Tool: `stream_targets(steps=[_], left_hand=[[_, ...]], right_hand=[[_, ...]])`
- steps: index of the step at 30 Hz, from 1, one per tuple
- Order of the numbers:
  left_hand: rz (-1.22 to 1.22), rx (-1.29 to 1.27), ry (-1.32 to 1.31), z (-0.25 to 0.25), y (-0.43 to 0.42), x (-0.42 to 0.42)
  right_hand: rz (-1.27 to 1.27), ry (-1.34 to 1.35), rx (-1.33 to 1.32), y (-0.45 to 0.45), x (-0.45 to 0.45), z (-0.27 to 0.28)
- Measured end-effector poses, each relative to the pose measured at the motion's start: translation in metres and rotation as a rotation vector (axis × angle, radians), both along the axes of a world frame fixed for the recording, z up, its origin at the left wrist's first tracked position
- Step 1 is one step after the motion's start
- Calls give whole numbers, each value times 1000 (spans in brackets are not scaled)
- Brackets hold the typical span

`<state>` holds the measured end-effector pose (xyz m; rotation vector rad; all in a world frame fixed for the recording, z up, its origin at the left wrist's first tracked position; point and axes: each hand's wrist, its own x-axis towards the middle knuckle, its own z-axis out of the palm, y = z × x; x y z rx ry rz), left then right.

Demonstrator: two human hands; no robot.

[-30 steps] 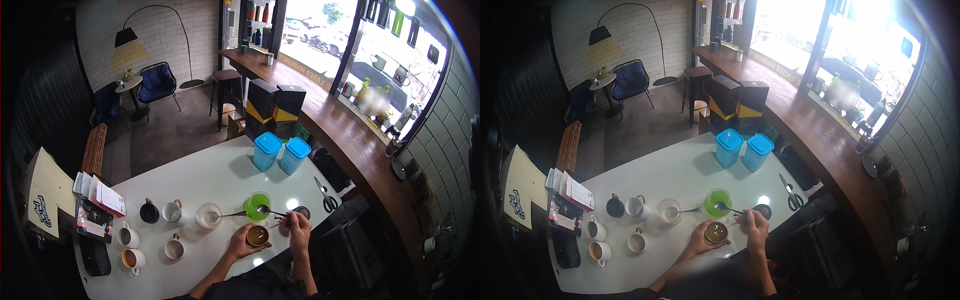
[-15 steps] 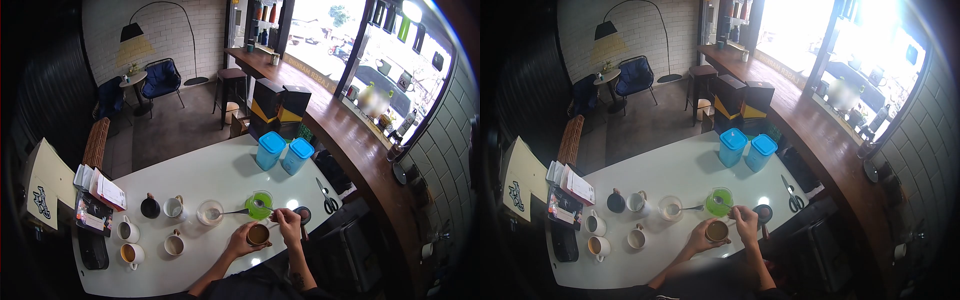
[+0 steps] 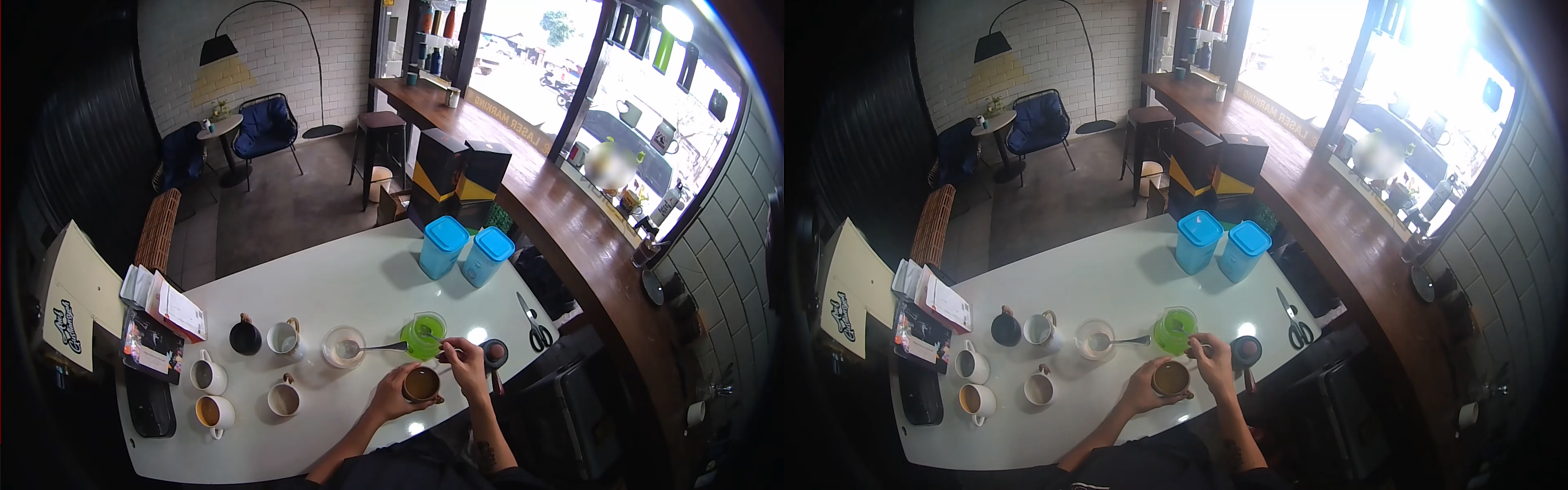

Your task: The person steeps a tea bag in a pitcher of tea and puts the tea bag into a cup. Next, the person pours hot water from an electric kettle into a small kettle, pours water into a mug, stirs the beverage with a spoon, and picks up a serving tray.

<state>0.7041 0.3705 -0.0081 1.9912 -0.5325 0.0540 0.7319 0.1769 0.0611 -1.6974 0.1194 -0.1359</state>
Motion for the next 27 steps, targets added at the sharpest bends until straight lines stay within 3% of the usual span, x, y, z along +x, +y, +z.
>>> stream_targets(steps=[27], left_hand=[[-15,15,31,2,1,1]], right_hand=[[15,-5,-20,-8,-12,6]])
